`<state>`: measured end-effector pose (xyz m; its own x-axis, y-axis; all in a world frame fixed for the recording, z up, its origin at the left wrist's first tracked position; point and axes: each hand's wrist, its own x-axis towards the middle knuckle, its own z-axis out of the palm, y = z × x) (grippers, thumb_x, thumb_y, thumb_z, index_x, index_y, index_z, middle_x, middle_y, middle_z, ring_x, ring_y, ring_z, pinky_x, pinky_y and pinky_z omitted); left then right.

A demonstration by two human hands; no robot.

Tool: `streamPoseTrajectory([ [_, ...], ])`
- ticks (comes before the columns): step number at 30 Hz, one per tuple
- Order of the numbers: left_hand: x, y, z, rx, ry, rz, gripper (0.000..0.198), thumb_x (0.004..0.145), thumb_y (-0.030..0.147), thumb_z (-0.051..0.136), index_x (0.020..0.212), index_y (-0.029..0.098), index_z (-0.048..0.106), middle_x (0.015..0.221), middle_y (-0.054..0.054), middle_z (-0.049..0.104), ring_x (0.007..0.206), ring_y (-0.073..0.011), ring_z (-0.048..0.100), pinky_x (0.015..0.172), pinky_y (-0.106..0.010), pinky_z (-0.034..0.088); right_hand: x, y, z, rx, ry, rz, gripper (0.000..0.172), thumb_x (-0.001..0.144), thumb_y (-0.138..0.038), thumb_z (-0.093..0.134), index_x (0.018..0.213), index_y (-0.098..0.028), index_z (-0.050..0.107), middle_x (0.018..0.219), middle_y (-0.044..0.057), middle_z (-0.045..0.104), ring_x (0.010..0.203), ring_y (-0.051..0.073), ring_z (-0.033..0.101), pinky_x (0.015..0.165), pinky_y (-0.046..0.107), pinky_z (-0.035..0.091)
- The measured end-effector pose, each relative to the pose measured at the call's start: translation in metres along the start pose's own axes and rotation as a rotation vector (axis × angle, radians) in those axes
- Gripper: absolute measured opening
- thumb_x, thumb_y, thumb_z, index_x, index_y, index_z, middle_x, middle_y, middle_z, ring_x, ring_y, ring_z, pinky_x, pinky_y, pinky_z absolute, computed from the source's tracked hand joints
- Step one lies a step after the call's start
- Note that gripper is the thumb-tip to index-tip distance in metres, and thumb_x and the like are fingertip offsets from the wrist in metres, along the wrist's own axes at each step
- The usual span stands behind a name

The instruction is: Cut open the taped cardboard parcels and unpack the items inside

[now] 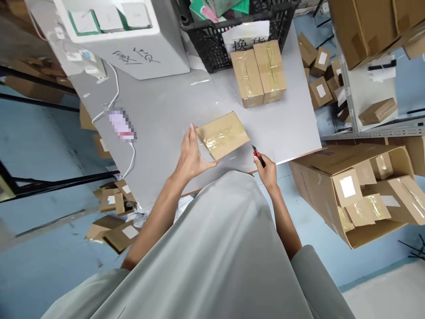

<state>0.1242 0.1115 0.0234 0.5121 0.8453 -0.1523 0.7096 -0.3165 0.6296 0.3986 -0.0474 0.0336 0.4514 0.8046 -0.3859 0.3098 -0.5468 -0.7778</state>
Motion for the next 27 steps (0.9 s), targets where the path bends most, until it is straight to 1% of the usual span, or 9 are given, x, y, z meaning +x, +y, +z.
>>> streamPoseTrajectory([
  [5,-0.046,-0.053,0.003,-0.159,0.065,-0.115,0.161,0.074,0.071,0.098,0.185,0.022,-0.007,0.189,-0.030,0.019,0.177,-0.0501,0.022,0.142,-0.067,0.028,-0.015,-0.069,0.040,-0.171,-0.169,-0.144,0.057,0.109,-0.069,0.049,0.118,-0.024,0.082,0.107,0.011,0.086,0.100,0.032,0.079,0.095,0.041,0.062],
  [10,-0.071,-0.083,-0.001,-0.315,0.085,-0.185,0.158,0.069,0.072,0.102,0.187,0.024,0.009,0.187,-0.027,0.029,0.175,-0.0482,0.028,0.138,-0.065,0.036,-0.027,-0.106,0.094,-0.360,-0.349,-0.203,0.052,0.112,-0.065,0.047,0.115,-0.027,0.082,0.105,0.008,0.086,0.098,0.032,0.080,0.090,0.038,0.061],
  [12,-0.067,-0.092,-0.007,-0.433,0.122,-0.227,0.130,0.081,0.071,0.093,0.184,0.028,0.027,0.182,-0.022,0.042,0.169,-0.0437,0.043,0.131,-0.061,0.048,-0.029,-0.112,0.113,-0.413,-0.366,-0.205,0.050,0.114,-0.062,0.046,0.118,-0.027,0.082,0.103,0.007,0.086,0.094,0.031,0.081,0.089,0.038,0.061],
  [14,-0.054,-0.102,-0.013,-0.553,0.178,-0.293,0.085,0.097,0.066,0.078,0.169,0.027,0.054,0.169,-0.018,0.060,0.152,-0.0368,0.063,0.119,-0.052,0.059,-0.029,-0.116,0.130,-0.424,-0.355,-0.198,0.049,0.115,-0.059,0.046,0.125,-0.027,0.081,0.102,0.006,0.086,0.091,0.029,0.082,0.087,0.036,0.061],
  [15,-0.047,-0.107,-0.016,-0.594,0.199,-0.329,0.068,0.101,0.062,0.073,0.157,0.024,0.067,0.160,-0.017,0.068,0.140,-0.0336,0.072,0.113,-0.049,0.062,-0.030,-0.117,0.137,-0.418,-0.345,-0.188,0.049,0.116,-0.059,0.045,0.129,-0.027,0.080,0.102,0.006,0.086,0.090,0.028,0.082,0.086,0.035,0.061],
  [17,-0.033,-0.113,-0.022,-0.633,0.206,-0.389,0.049,0.098,0.055,0.075,0.132,0.020,0.080,0.139,-0.015,0.080,0.117,-0.0297,0.080,0.104,-0.044,0.066,-0.031,-0.118,0.148,-0.412,-0.335,-0.168,0.050,0.118,-0.058,0.043,0.134,-0.026,0.078,0.102,0.006,0.086,0.089,0.026,0.083,0.085,0.033,0.061],
  [19,-0.025,-0.115,-0.027,-0.663,0.181,-0.429,0.041,0.091,0.049,0.081,0.117,0.018,0.084,0.122,-0.013,0.085,0.103,-0.0277,0.081,0.096,-0.040,0.067,-0.033,-0.120,0.157,-0.428,-0.337,-0.150,0.050,0.119,-0.058,0.041,0.138,-0.026,0.076,0.103,0.005,0.086,0.088,0.025,0.083,0.085,0.032,0.062],
  [22,-0.023,-0.115,-0.033,-0.731,0.144,-0.455,0.038,0.088,0.044,0.084,0.114,0.017,0.086,0.106,-0.010,0.086,0.095,-0.0269,0.081,0.088,-0.037,0.067,-0.038,-0.126,0.163,-0.479,-0.327,-0.115,0.048,0.120,-0.056,0.044,0.149,-0.027,0.069,0.107,0.005,0.087,0.091,0.025,0.084,0.086,0.033,0.062],
  [27,-0.026,-0.116,-0.039,-0.791,0.131,-0.439,0.036,0.086,0.036,0.086,0.116,0.016,0.089,0.105,-0.010,0.087,0.101,-0.0298,0.083,0.090,-0.038,0.068,-0.041,-0.145,0.169,-0.680,-0.340,-0.167,0.042,0.120,-0.045,0.049,0.154,-0.030,0.067,0.132,0.007,0.086,0.116,0.029,0.083,0.094,0.036,0.061],
])
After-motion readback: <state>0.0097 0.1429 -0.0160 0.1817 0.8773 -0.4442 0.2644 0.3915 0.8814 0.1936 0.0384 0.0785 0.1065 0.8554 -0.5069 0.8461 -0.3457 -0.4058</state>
